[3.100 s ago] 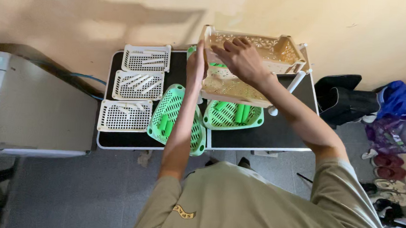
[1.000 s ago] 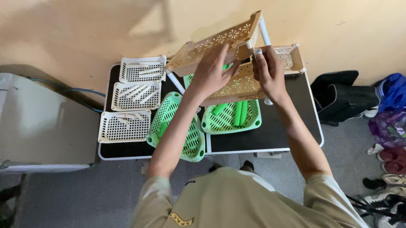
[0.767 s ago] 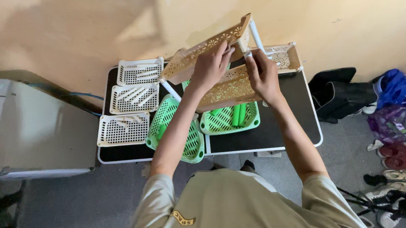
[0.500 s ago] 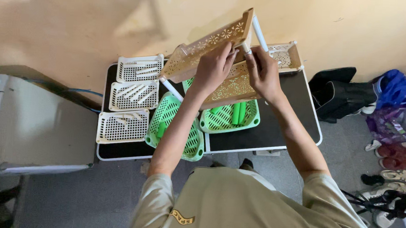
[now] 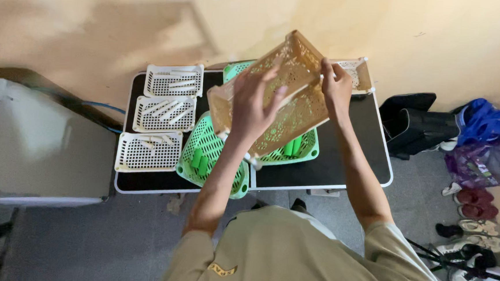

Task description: The person assembles a small plastic storage unit by inserting white cylindrical legs into beige trays and stacking them on a table. They handle multiple trays and legs, aligning and connecting them to form a tiered structure.

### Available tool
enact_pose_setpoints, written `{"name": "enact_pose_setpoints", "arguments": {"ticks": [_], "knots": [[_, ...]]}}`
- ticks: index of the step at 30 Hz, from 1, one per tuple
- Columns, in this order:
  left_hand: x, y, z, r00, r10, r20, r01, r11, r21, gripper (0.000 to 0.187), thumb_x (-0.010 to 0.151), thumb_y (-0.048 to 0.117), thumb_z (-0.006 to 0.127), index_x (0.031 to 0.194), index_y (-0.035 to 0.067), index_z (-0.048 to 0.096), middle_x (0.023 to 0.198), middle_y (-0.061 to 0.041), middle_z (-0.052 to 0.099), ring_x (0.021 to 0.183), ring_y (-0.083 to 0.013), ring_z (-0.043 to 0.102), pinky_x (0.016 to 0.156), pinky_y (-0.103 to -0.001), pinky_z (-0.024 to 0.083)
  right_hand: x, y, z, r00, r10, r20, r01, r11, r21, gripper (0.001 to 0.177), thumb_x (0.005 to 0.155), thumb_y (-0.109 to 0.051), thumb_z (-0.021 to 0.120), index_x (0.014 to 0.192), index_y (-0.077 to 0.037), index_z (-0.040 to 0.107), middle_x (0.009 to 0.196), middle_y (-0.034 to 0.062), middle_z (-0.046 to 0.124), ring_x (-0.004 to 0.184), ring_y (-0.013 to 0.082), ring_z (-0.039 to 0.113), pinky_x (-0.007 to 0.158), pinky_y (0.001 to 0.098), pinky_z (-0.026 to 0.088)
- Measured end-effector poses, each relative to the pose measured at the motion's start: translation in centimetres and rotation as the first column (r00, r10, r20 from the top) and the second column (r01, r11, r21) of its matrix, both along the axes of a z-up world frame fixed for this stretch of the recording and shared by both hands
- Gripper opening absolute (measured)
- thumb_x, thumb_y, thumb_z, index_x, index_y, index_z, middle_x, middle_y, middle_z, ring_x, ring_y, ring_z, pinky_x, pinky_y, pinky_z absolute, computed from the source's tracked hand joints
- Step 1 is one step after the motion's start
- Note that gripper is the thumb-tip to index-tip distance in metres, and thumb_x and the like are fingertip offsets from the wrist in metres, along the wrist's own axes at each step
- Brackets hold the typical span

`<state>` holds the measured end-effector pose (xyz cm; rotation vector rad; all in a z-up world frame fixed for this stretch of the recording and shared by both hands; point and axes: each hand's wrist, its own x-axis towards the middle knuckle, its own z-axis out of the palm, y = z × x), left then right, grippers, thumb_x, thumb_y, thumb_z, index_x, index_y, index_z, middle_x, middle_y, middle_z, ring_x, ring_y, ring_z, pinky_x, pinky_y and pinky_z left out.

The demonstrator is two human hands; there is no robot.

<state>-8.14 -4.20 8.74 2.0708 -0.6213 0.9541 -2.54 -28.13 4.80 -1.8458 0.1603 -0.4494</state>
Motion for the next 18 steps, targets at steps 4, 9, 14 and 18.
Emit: {"name": "enact_pose_setpoints", "arguments": {"ticks": [4, 9, 14, 18], "knots": [[-3.1, 6.3, -4.1, 0.956, 0.178, -0.235, -0.270, 0.849, -0.454, 0.036, 0.113, 0.035, 0.052, 0.132, 0.006, 0.059, 0.129, -0.014, 0.062, 0.126, -0.0290, 0.061, 0.115, -0.044, 0.045, -0.3, -2.0, -1.9, 0.999, 0.033, -0.007, -0.029, 0.952, 0.305, 0.049, 0.101, -0.055, 0.059, 0.097, -0.007, 0.069, 0.061, -0.0062, 0.050, 0.047, 0.0033, 0.039, 0.043, 0.0247, 0.025], [-2.6, 9.3, -9.4, 0.813, -0.239, -0.531, -0.246, 0.685, -0.686, 0.057, 0.104, 0.051, 0.046, 0.135, 0.004, 0.052, 0.132, -0.015, 0.062, 0.128, -0.0282, 0.059, 0.112, -0.041, 0.041, 0.2, -3.5, -2.8, 0.999, -0.029, 0.027, 0.017, 0.929, 0.370, 0.053, 0.101, -0.059, 0.056, 0.088, -0.009, 0.063, 0.055, -0.0061, 0.038, 0.044, 0.0047, 0.032, 0.042, 0.0267, 0.022], [3.5, 8.4, -12.7, 0.504, -0.646, -0.573, -0.187, 0.566, -0.803, 0.071, 0.096, 0.070, 0.036, 0.114, 0.007, 0.065, 0.104, -0.010, 0.073, 0.100, -0.0182, 0.074, 0.096, -0.029, 0.048, 1.4, -3.6, -4.9, 0.998, -0.054, -0.019, 0.057, 0.902, 0.428, 0.055, 0.102, -0.065, 0.051, 0.080, -0.014, 0.052, 0.056, -0.0066, 0.037, 0.046, 0.0059, 0.032, 0.044, 0.0278, 0.022], [6.0, 7.0, -12.8, 0.578, -0.585, -0.569, -0.308, 0.489, -0.816, 0.057, 0.100, 0.064, 0.054, 0.085, 0.010, 0.058, 0.070, 0.001, 0.051, 0.059, -0.0098, 0.048, 0.056, -0.029, 0.039, 2.1, -3.1, -6.3, 0.999, 0.030, -0.045, -0.005, 0.878, 0.479, 0.053, 0.102, -0.064, 0.052, 0.080, -0.015, 0.050, 0.057, -0.0058, 0.039, 0.048, 0.0084, 0.036, 0.045, 0.0298, 0.025]]}}
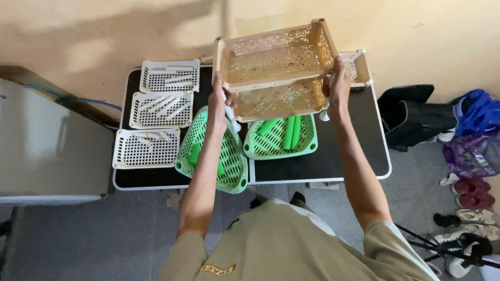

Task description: The person assembles a small plastic storage unit by inserting white cylindrical legs into beige trays and stacking them on a table. They handle multiple trays and legs, aligning and connecting them to form a tiered structure.

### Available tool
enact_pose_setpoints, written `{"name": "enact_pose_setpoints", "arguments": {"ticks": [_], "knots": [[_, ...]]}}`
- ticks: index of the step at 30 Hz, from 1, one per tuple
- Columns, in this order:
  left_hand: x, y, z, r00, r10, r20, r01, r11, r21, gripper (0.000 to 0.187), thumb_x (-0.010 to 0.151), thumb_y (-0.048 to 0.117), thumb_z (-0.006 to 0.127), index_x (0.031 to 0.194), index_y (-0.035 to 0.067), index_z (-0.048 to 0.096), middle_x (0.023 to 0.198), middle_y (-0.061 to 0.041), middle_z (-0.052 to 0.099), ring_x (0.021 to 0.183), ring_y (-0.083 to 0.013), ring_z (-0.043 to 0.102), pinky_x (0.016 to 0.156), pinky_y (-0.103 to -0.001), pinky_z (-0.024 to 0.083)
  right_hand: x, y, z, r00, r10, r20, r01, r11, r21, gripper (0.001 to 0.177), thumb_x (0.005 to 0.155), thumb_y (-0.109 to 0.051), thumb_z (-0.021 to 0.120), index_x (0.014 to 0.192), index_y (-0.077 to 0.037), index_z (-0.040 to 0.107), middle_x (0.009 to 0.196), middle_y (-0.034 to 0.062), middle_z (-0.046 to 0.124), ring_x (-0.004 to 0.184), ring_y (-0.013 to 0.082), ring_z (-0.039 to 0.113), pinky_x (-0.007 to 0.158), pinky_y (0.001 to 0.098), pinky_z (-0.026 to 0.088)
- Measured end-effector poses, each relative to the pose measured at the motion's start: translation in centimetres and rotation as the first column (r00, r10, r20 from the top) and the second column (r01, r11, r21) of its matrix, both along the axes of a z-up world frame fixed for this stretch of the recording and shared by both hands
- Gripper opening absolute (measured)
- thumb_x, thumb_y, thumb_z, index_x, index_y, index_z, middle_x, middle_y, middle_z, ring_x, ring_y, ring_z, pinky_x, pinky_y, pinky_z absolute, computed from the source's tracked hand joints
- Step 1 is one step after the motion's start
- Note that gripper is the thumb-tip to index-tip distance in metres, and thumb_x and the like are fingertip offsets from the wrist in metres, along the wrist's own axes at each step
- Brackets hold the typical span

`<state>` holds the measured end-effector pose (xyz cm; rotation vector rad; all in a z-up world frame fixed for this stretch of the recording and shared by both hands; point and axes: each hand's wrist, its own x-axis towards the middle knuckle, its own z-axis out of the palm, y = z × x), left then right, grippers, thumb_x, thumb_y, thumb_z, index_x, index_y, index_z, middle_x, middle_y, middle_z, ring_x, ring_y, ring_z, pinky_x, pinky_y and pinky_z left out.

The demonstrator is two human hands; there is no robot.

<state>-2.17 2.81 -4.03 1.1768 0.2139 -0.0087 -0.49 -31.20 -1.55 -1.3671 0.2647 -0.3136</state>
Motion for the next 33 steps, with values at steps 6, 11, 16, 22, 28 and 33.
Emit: {"name": "enact_pose_setpoints", "arguments": {"ticks": [6, 11, 16, 22, 28, 33], "knots": [[-2.1, -1.3, 1.8, 0.995, 0.072, 0.071, -0.076, 0.996, 0.052, 0.050, 0.100, 0.055, 0.056, 0.079, 0.010, 0.055, 0.063, 0.006, 0.040, 0.052, -0.0048, 0.037, 0.046, -0.024, 0.029, -1.7, -0.5, 0.4, 0.982, 0.185, 0.037, -0.186, 0.981, 0.050, 0.056, 0.102, -0.067, 0.041, 0.090, -0.014, 0.055, 0.054, -0.0066, 0.029, 0.047, 0.0081, 0.026, 0.046, 0.0282, 0.020], [-5.2, -1.6, 1.8, 0.992, 0.124, 0.035, -0.126, 0.991, 0.051, 0.046, 0.098, 0.056, 0.048, 0.089, 0.012, 0.060, 0.058, 0.006, 0.039, 0.047, -0.0045, 0.035, 0.043, -0.023, 0.023, -3.9, -0.2, 0.7, 0.974, 0.223, 0.043, -0.225, 0.974, 0.029, 0.048, 0.103, -0.060, 0.043, 0.111, -0.015, 0.059, 0.059, -0.0053, 0.034, 0.054, 0.0078, 0.032, 0.052, 0.0268, 0.025], [-5.9, -0.2, 0.5, 0.991, 0.109, 0.081, -0.106, 0.994, -0.034, 0.042, 0.106, 0.048, 0.054, 0.100, 0.007, 0.048, 0.065, 0.003, 0.039, 0.051, -0.0071, 0.033, 0.048, -0.024, 0.027, -5.2, 1.5, -0.9, 0.995, 0.097, 0.026, -0.099, 0.990, 0.101, 0.035, 0.103, -0.040, 0.051, 0.122, -0.011, 0.055, 0.081, -0.0069, 0.044, 0.062, 0.0061, 0.036, 0.055, 0.0251, 0.028], [-7.6, 1.1, -0.8, 0.967, 0.205, 0.149, -0.207, 0.978, -0.002, 0.035, 0.104, 0.040, 0.052, 0.119, 0.008, 0.046, 0.083, 0.004, 0.047, 0.057, -0.0061, 0.038, 0.050, -0.023, 0.029, -6.5, 3.9, -1.4, 0.997, 0.048, 0.065, -0.047, 0.999, -0.017, 0.055, 0.100, -0.048, 0.042, 0.138, -0.009, 0.050, 0.121, 0.0023, 0.061, 0.100, 0.0104, 0.056, 0.077, 0.0267, 0.052], [-8.7, 2.0, -5.1, 0.973, 0.097, 0.211, -0.076, 0.991, -0.108, 0.044, 0.104, 0.041, 0.049, 0.131, 0.006, 0.049, 0.088, 0.001, 0.054, 0.062, -0.0072, 0.036, 0.057, -0.025, 0.032, -8.2, 3.2, 0.6, 0.937, 0.253, 0.240, -0.223, 0.964, -0.148, 0.081, 0.099, -0.053, 0.046, 0.159, 0.000, 0.035, 0.153, 0.0173, 0.050, 0.140, 0.0259, 0.047, 0.112, 0.0362, 0.043], [-8.4, 2.5, -7.5, 0.990, -0.082, 0.112, 0.089, 0.995, -0.054, 0.051, 0.106, 0.045, 0.046, 0.127, -0.001, 0.056, 0.098, -0.005, 0.065, 0.081, -0.0138, 0.057, 0.078, -0.034, 0.048, -8.4, 2.1, 0.7, 0.925, 0.264, 0.273, -0.219, 0.958, -0.184, 0.091, 0.100, -0.067, 0.046, 0.158, 0.004, 0.036, 0.154, 0.0200, 0.051, 0.143, 0.0267, 0.047, 0.119, 0.0373, 0.039]]}}
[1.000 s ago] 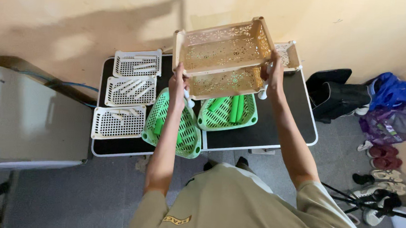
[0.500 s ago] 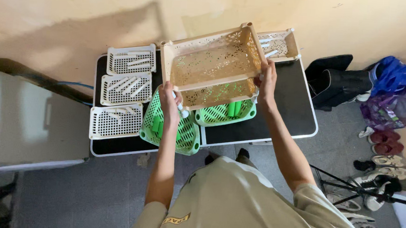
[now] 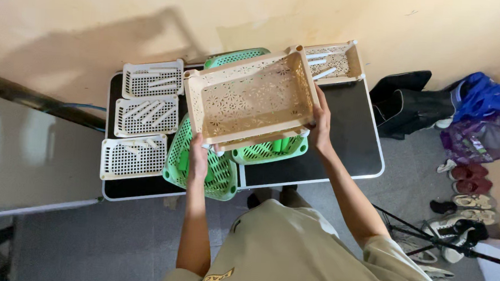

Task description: The person assembles a small plastic storage unit by inserting white cylindrical legs into beige trays and stacking them on a table. They handle multiple trays and legs, aligning and connecting them to form a tiered structure.

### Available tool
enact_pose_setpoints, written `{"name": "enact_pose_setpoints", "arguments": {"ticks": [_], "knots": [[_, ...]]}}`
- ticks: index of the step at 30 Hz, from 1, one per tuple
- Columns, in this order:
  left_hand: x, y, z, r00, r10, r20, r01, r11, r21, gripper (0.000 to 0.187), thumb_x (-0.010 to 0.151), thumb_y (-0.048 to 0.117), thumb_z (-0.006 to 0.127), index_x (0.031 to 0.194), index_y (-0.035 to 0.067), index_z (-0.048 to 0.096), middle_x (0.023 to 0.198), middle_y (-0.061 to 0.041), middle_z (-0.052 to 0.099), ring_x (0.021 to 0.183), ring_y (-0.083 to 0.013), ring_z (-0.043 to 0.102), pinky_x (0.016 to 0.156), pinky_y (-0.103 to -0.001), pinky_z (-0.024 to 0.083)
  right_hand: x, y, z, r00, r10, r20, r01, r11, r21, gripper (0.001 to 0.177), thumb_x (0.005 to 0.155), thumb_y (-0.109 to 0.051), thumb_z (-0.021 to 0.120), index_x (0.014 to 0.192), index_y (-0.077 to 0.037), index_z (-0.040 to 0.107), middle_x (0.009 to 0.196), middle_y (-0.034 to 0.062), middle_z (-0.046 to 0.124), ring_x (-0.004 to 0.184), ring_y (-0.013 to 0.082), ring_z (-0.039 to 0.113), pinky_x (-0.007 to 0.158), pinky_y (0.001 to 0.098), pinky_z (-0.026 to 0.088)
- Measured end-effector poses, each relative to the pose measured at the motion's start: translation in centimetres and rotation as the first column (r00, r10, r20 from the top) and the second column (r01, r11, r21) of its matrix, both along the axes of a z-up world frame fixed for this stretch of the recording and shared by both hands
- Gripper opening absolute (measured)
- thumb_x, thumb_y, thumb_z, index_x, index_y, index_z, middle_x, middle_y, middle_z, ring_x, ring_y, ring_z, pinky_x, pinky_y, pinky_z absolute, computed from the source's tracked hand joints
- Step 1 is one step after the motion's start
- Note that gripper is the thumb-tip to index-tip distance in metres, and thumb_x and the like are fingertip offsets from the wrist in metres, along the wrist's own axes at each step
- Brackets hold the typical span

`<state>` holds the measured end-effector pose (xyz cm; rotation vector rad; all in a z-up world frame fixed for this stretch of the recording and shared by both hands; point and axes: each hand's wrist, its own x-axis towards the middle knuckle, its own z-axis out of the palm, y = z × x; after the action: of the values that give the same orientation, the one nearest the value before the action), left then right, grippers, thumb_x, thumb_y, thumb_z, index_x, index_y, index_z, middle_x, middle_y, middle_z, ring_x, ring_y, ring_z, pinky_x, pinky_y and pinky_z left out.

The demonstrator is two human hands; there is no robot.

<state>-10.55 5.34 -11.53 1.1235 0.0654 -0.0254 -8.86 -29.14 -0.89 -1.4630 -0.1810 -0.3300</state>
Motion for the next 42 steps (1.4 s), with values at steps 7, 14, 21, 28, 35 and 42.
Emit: {"name": "enact_pose_setpoints", "arguments": {"ticks": [7, 14, 21, 28, 35, 42], "knots": [[-1.7, 0.4, -0.1, 0.996, 0.039, -0.083, -0.036, 0.999, 0.040, 0.056, 0.096, 0.040, 0.061, 0.134, -0.002, 0.055, 0.105, -0.012, 0.069, 0.089, -0.0246, 0.066, 0.081, -0.043, 0.055, 3.6, -4.0, -4.9, 0.968, 0.169, -0.184, -0.228, 0.901, -0.370, 0.083, 0.106, -0.067, 0.019, 0.160, -0.005, 0.033, 0.147, 0.0227, 0.057, 0.136, 0.0310, 0.053, 0.113, 0.0380, 0.039], [-5.9, -3.1, -1.2, 0.900, 0.398, -0.177, -0.388, 0.917, 0.088, 0.052, 0.093, 0.037, 0.061, 0.134, 0.006, 0.054, 0.101, -0.005, 0.062, 0.072, -0.0113, 0.052, 0.054, -0.025, 0.038, 17.2, -13.4, -13.7, 0.950, -0.153, -0.271, -0.094, 0.690, -0.718, 0.030, 0.104, -0.022, 0.058, 0.130, -0.010, 0.068, 0.107, 0.0209, 0.074, 0.101, 0.0334, 0.073, 0.086, 0.0412, 0.055], [-8.1, -6.3, -1.2, 0.794, 0.594, -0.129, -0.599, 0.801, 0.004, 0.051, 0.091, 0.034, 0.061, 0.134, 0.009, 0.052, 0.105, -0.002, 0.062, 0.073, -0.0100, 0.053, 0.049, -0.024, 0.036, 26.5, -19.8, -18.5, 0.902, -0.223, -0.369, -0.316, 0.243, -0.917, 0.046, 0.087, -0.008, 0.059, 0.131, -0.020, 0.070, 0.129, 0.0255, 0.061, 0.121, 0.0436, 0.058, 0.100, 0.0549, 0.049], [-9.4, -7.5, -0.5, 0.732, 0.670, -0.123, -0.670, 0.741, 0.045, 0.047, 0.092, 0.034, 0.062, 0.130, 0.009, 0.054, 0.103, -0.002, 0.063, 0.075, -0.0109, 0.054, 0.051, -0.025, 0.036, 28.3, -16.8, -20.8, 0.932, -0.166, -0.322, -0.335, -0.056, -0.941, 0.043, 0.087, -0.014, 0.064, 0.126, -0.029, 0.074, 0.139, 0.0202, 0.053, 0.131, 0.0457, 0.047, 0.103, 0.0556, 0.046], [-6.7, -7.7, 0.6, 0.771, 0.635, -0.047, -0.634, 0.772, 0.048, 0.046, 0.093, 0.034, 0.061, 0.129, 0.005, 0.055, 0.100, -0.005, 0.063, 0.073, -0.0108, 0.053, 0.051, -0.026, 0.036, 28.7, -16.3, -21.0, 0.964, -0.220, -0.149, -0.165, -0.052, -0.985, 0.029, 0.090, -0.017, 0.069, 0.118, -0.021, 0.077, 0.129, 0.0156, 0.065, 0.133, 0.0419, 0.050, 0.110, 0.0617, 0.036], [-1.9, -9.4, 3.5, 0.861, 0.509, -0.001, -0.502, 0.850, 0.160, 0.057, 0.095, 0.042, 0.060, 0.138, 0.005, 0.053, 0.100, -0.002, 0.062, 0.064, -0.0057, 0.046, 0.046, -0.022, 0.030, 26.8, -15.2, -11.6, 0.976, -0.214, 0.048, 0.179, 0.650, -0.739, 0.020, 0.101, -0.018, 0.076, 0.109, -0.004, 0.065, 0.102, 0.0128, 0.074, 0.095, 0.0299, 0.074, 0.085, 0.0431, 0.056]]}}
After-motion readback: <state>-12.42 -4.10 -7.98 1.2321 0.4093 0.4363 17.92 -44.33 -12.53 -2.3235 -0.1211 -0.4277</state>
